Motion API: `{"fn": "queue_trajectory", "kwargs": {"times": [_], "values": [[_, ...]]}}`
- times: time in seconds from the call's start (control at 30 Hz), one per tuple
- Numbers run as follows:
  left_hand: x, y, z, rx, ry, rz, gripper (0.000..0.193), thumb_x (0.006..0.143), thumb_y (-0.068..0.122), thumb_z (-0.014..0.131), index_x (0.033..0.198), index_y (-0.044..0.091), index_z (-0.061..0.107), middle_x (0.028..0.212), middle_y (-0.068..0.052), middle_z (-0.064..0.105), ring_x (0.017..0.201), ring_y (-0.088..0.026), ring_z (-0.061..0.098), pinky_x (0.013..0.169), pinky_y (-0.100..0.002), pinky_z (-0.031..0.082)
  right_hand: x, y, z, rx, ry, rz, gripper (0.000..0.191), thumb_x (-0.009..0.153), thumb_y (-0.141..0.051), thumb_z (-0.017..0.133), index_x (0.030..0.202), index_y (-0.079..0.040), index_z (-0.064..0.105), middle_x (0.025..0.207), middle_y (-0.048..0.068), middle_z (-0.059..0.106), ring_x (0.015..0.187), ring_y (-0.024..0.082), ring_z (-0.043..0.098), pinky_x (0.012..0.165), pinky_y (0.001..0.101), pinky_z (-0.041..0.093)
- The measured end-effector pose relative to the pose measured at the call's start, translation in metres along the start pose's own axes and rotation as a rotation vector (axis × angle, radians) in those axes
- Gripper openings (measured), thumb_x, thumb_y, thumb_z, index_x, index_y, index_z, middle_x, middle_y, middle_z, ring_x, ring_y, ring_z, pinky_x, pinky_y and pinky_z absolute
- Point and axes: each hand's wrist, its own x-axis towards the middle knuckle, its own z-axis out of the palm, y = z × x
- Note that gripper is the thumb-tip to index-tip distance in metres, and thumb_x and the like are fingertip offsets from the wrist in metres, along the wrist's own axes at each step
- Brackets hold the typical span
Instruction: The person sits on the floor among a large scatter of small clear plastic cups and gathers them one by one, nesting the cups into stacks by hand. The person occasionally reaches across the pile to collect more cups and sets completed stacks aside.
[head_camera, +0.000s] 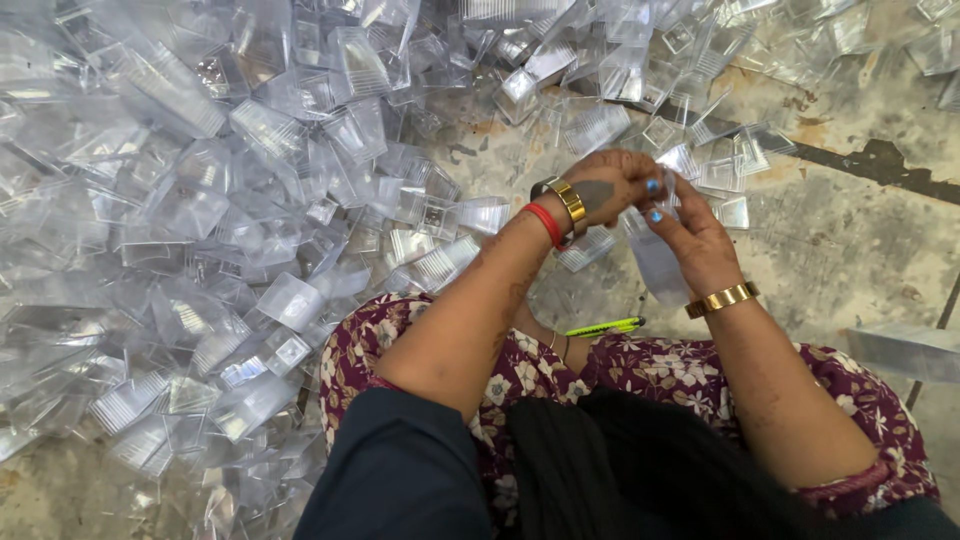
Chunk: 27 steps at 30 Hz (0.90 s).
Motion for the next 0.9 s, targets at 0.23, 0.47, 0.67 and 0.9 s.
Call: {"fn": "queue_trajectory", "kwargs": {"times": [0.23, 0.47, 0.67, 0.9], "values": [[0.020, -0.036, -0.033, 0.411, 0.448, 0.140, 0.025, 0.095, 0.030, 0.059, 0.111, 0.015, 0.072, 0.101, -0.007, 0.075, 0.086, -0.025, 0.073, 0.079, -0.042, 0.058, -0.011, -0.021, 0.003, 0.151, 0.000, 0.016, 0.052, 0.099, -0.011, 0.067, 0.150, -0.016, 0.055, 0.121, 0.001, 0.067, 0.108, 0.009, 0.061, 0.097, 0.0275, 0.051], [-0.018, -0.066, -0.101, 1.109, 0.783, -0.628, 0.063, 0.085, 0.031, 0.057, 0.147, 0.034, 0.044, 0.161, -0.004, 0.027, 0.150, -0.043, 0.031, 0.109, -0.059, 0.034, -0.011, -0.024, 0.010, 0.088, 0.019, -0.008, 0.052, 0.097, -0.011, 0.069, 0.147, -0.016, 0.056, 0.111, -0.001, 0.066, 0.102, 0.008, 0.061, 0.093, 0.0260, 0.051], [-0.007, -0.060, -0.076, 0.763, 0.670, -0.650, 0.052, 0.095, 0.020, 0.052, 0.146, 0.029, 0.046, 0.150, -0.009, 0.043, 0.125, -0.033, 0.059, 0.101, -0.047, 0.050, -0.012, -0.023, 0.009, 0.071, 0.029, -0.006, 0.053, 0.097, -0.010, 0.070, 0.148, -0.016, 0.056, 0.106, -0.001, 0.066, 0.096, 0.007, 0.058, 0.089, 0.0253, 0.050], [0.005, -0.074, -0.067, 0.861, 0.619, -0.513, 0.024, 0.096, 0.025, 0.053, 0.110, 0.019, 0.071, 0.111, -0.008, 0.073, 0.110, -0.029, 0.068, 0.092, -0.042, 0.054, -0.012, -0.021, 0.009, 0.046, -0.006, 0.007, 0.055, 0.098, -0.011, 0.068, 0.150, -0.016, 0.053, 0.102, -0.002, 0.067, 0.096, 0.006, 0.060, 0.089, 0.0243, 0.049]]}}
